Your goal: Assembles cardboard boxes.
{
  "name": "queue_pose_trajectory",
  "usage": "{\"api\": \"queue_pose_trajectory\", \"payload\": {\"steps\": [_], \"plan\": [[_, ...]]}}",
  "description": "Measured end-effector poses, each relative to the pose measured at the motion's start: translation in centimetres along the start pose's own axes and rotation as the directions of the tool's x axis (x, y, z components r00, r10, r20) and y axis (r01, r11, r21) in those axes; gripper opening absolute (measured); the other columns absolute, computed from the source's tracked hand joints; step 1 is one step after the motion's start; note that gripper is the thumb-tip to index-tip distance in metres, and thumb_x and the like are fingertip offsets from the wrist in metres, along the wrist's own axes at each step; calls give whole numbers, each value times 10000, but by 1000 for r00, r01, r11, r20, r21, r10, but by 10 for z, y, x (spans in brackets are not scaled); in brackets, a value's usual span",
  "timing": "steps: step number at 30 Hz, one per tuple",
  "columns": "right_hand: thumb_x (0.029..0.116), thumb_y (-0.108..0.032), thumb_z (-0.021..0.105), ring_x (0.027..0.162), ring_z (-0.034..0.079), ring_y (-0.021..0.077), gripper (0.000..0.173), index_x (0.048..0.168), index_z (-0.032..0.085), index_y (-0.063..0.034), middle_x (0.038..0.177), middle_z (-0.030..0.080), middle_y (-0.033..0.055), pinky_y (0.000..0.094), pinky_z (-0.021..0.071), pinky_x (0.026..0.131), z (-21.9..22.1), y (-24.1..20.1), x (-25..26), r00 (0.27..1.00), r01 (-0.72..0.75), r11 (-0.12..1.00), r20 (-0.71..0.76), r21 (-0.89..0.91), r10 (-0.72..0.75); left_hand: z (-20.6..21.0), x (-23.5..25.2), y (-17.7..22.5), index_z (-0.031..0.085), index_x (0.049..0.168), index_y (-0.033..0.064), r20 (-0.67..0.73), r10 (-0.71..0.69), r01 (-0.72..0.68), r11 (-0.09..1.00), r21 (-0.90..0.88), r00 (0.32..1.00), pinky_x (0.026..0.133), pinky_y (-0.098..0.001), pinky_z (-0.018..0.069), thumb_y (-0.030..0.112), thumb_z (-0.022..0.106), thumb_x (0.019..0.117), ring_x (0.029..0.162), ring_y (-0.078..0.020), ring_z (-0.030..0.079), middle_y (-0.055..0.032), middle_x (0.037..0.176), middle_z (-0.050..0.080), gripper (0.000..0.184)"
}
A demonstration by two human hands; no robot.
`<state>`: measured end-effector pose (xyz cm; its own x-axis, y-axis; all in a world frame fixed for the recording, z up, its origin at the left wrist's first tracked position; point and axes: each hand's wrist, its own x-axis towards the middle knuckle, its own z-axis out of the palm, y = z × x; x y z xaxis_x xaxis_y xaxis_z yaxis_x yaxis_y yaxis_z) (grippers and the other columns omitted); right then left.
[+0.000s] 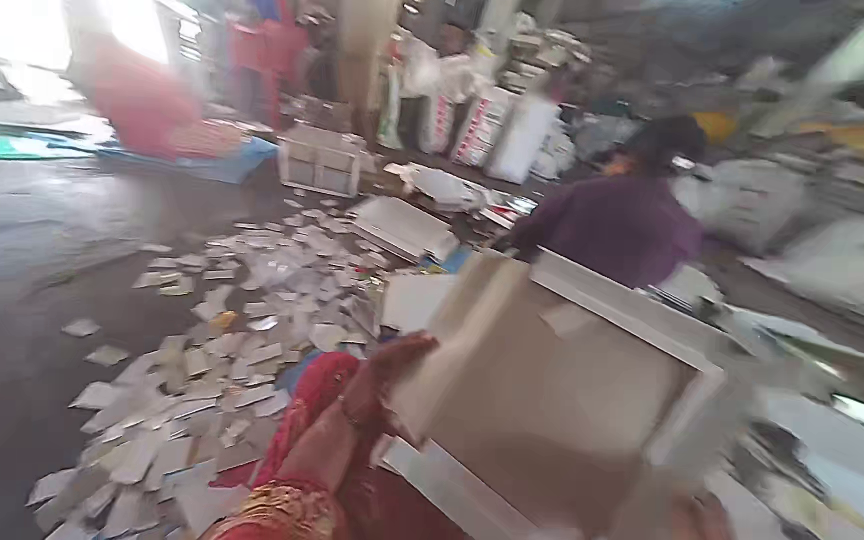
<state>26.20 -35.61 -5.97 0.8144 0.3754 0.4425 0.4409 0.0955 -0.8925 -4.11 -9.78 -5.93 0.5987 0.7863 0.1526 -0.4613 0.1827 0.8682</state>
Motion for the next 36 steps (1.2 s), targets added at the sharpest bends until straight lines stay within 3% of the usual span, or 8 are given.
{"api": "queue_pose_trajectory", "payload": {"steps": [5, 13, 17, 24, 27, 31, 34, 36], "plan": [[1071, -122, 420, 1289, 550, 286, 454, 1455, 434, 120, 1410, 534, 302, 402, 434, 1106, 21, -5, -3, 992, -107, 976, -90, -187, 92, -10, 46, -11, 493, 1392, 90, 34, -277, 272, 956, 105, 960, 780, -287, 613, 228, 455, 1094, 861, -74, 706, 1, 1005, 714, 331], [981, -167, 614, 910, 625, 5, 289, 1181, 612, 41, 989, 659, 33, 198, 535, 841, 10, -28, -2, 976, -38, 999, -217, 4, 38, -13, 66, -29, 510, 1362, 52, 32, -182, 176, 974, 141, 983, 843, -342, 624, 194, 516, 1069, 926, -137, 731, -43, 1052, 731, 326], [974, -198, 601, 924, 613, -31, 314, 1149, 609, 63, 989, 645, 14, 154, 514, 854, 25, -46, -6, 954, 117, 993, -278, -1, -112, -12, 88, -40, 586, 1250, -22, 17, 63, -65, 958, 278, 998, 902, -347, 592, 137, 519, 1057, 1000, -139, 692, -72, 1103, 701, 259], [983, -147, 610, 953, 598, -46, 299, 1159, 588, 94, 1012, 631, 19, 139, 507, 877, 36, -63, -14, 939, 176, 983, -307, 45, -154, 0, 88, -20, 520, 1369, -66, -109, 265, -211, 911, 354, 958, 968, -340, 556, 72, 525, 1037, 1126, -162, 649, -164, 1274, 640, 359], [975, -141, 622, 954, 597, -42, 313, 1128, 592, 131, 1015, 629, 60, 134, 503, 876, 34, -68, -15, 920, 225, 974, -324, -19, -219, 17, 80, -2, 491, 1432, -30, -145, 426, -277, 773, 571, 893, 987, -396, 551, 70, 592, 998, 1199, -259, 633, -217, 1409, 563, 457], [967, -126, 632, 948, 601, -40, 307, 1101, 596, 148, 1003, 630, 85, 132, 506, 864, 29, -69, -14, 890, 266, 960, -360, -83, -278, 48, 69, 33, 563, 1400, 33, -4, 735, -386, 360, 849, 678, 1121, -478, 425, 301, 642, 988, 1368, -292, 505, -158, 1529, 487, 498], [984, -131, 619, 1000, 608, -29, 360, 1164, 577, 178, 1058, 646, 139, 143, 502, 909, 29, -72, -18, 902, 261, 959, -324, -114, -284, 71, 67, 56, 663, 1310, 72, 106, 790, -384, 172, 907, 604, 1177, -592, 297, 338, 736, 919, 1449, -374, 402, -172, 1567, 446, 479], [994, -135, 613, 1025, 602, -38, 388, 1161, 558, 211, 1074, 640, 161, 137, 494, 928, 28, -70, -19, 892, 325, 936, -284, -135, -351, 76, 72, 64, 557, 1443, 148, 120, 802, -337, 106, 935, 585, 1210, -593, 227, 400, 773, 877, 1503, -351, 322, -139, 1612, 389, 656]]}}
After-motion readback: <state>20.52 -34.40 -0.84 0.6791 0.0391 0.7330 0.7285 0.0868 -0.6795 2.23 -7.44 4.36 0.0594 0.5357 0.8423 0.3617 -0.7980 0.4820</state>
